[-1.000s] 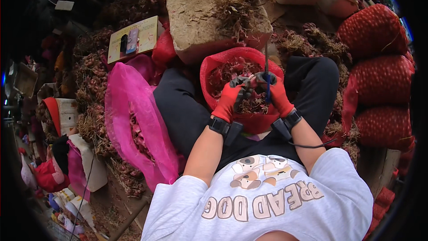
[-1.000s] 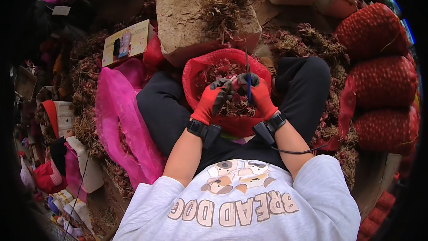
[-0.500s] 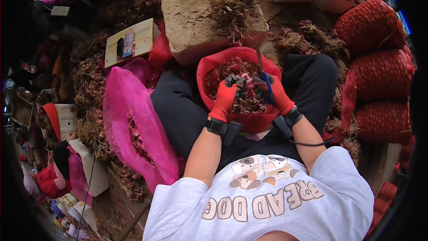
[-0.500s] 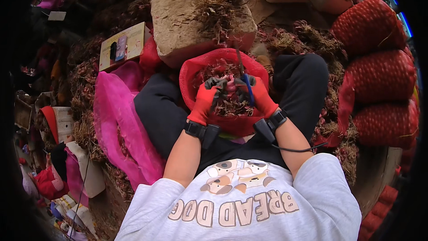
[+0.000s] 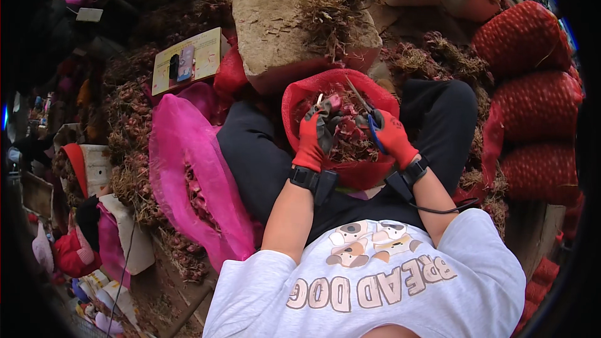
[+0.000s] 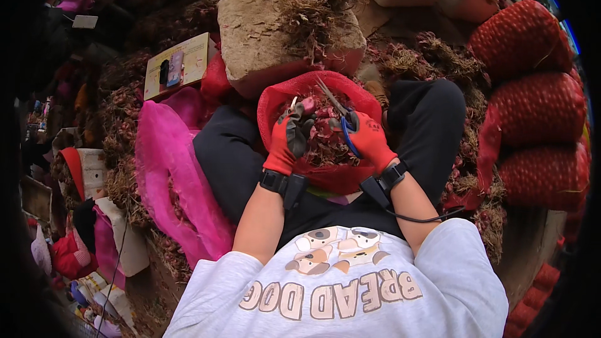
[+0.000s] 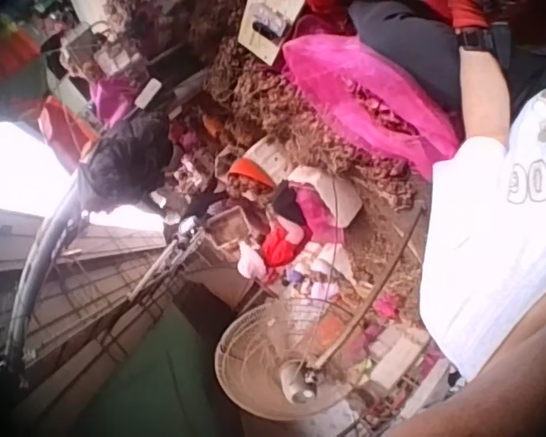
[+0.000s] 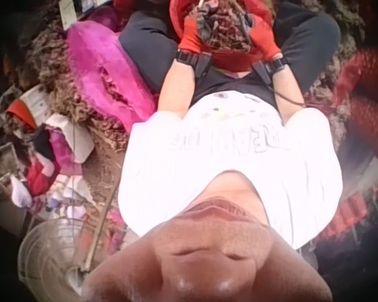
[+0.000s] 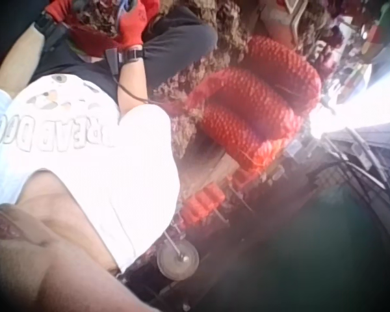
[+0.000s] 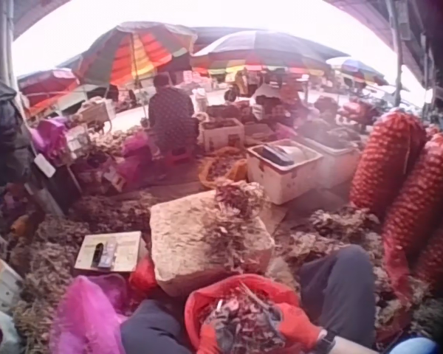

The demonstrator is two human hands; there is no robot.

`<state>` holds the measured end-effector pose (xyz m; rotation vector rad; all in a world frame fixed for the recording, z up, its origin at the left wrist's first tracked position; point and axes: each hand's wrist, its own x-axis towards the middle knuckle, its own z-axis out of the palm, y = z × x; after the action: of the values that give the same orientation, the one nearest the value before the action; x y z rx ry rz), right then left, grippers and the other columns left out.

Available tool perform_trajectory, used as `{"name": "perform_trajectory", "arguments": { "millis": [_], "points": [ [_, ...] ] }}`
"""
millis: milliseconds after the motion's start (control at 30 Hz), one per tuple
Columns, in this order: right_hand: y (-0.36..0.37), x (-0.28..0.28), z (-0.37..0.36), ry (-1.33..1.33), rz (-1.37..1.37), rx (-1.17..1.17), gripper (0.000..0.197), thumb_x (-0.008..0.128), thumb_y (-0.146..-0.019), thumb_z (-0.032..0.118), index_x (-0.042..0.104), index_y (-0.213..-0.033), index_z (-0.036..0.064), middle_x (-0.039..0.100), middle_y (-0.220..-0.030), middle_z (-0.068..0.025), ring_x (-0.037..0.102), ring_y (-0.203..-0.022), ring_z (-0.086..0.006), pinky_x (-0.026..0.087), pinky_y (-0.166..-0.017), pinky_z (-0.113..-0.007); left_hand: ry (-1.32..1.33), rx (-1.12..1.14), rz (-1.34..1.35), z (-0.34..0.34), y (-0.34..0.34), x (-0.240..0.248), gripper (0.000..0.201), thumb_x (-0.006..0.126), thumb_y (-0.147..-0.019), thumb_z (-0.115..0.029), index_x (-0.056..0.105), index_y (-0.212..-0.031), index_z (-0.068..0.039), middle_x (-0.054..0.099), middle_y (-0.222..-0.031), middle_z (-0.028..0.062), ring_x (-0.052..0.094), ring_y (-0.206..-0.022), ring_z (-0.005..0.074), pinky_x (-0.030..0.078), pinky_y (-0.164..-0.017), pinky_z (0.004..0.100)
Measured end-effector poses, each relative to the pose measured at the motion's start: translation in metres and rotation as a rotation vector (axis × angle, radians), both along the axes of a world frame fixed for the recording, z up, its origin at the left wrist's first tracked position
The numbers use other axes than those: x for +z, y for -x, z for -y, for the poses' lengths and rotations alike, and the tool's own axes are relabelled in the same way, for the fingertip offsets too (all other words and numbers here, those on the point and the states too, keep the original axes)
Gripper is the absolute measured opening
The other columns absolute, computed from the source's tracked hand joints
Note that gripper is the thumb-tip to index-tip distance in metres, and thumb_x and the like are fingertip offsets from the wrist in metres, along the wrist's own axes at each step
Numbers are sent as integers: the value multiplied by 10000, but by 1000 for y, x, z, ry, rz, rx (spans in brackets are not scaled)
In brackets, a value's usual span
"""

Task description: Trimming the tops and roots of red onions using scissors and sorting them into mesh bags.

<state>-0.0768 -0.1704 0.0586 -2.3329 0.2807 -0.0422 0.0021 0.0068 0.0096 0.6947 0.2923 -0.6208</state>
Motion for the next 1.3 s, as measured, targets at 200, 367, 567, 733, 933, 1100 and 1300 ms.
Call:
{"name": "perform_trajectory", "arguments": {
  "millis": [200, 367, 567, 733, 933, 1100, 1300],
  "points": [
    [9, 0, -7, 355, -178, 86, 442, 557, -809, 467, 576, -995, 67, 591, -1003, -140, 574, -922, -330, 444, -807, -412, 1, 199, 2, -4, -8, -9, 145, 581, -873, -147, 610, -1009, -107, 633, -959, 8, 601, -791, 127, 524, -701, 249],
    [6, -7, -3, 365, -173, 38, 430, 578, -788, 478, 606, -958, 84, 622, -930, -149, 597, -865, -323, 460, -768, -411, -22, 117, 75, -3, 2, 11, 178, 509, -867, -64, 608, -1015, -75, 637, -970, 26, 619, -841, 148, 539, -718, 285],
    [4, -1, 2, 292, -236, 47, 394, 620, -759, 466, 650, -859, 86, 647, -791, -152, 627, -763, -318, 484, -684, -408, -64, 6, 62, -2, 1, 12, 199, 535, -884, -73, 582, -1076, -51, 626, -1028, 47, 627, -880, 169, 545, -724, 296],
    [4, 2, 5, 103, -322, 43, 381, 620, -771, 440, 650, -898, 82, 647, -804, -158, 625, -778, -326, 485, -690, -406, -16, 3, 76, 0, 0, 19, 216, 549, -904, -105, 554, -1112, -49, 616, -1039, 50, 627, -879, 187, 540, -747, 276],
    [8, 4, 3, 206, -201, 38, 426, 598, -782, 459, 617, -985, 85, 647, -877, -152, 619, -830, -326, 482, -721, -400, 115, 84, -96, -4, -3, 22, 250, 546, -905, -100, 522, -1151, -62, 592, -1061, 40, 601, -941, 185, 526, -797, 268],
    [10, 8, -2, 399, -195, 78, 418, 598, -778, 459, 606, -961, 83, 640, -923, -136, 619, -855, -300, 478, -726, -389, 45, 110, 64, 1, 1, 9, 234, 550, -896, -77, 534, -1128, -63, 581, -1076, 36, 582, -980, 160, 508, -847, 288],
    [8, 14, 1, 500, -266, 112, 377, 609, -767, 442, 615, -898, 89, 645, -842, -142, 629, -788, -293, 482, -681, -395, 40, 98, 216, 2, 0, -2, 249, 532, -875, 13, 534, -1119, -36, 580, -1063, 47, 576, -976, 140, 492, -879, 296]
  ]
}}
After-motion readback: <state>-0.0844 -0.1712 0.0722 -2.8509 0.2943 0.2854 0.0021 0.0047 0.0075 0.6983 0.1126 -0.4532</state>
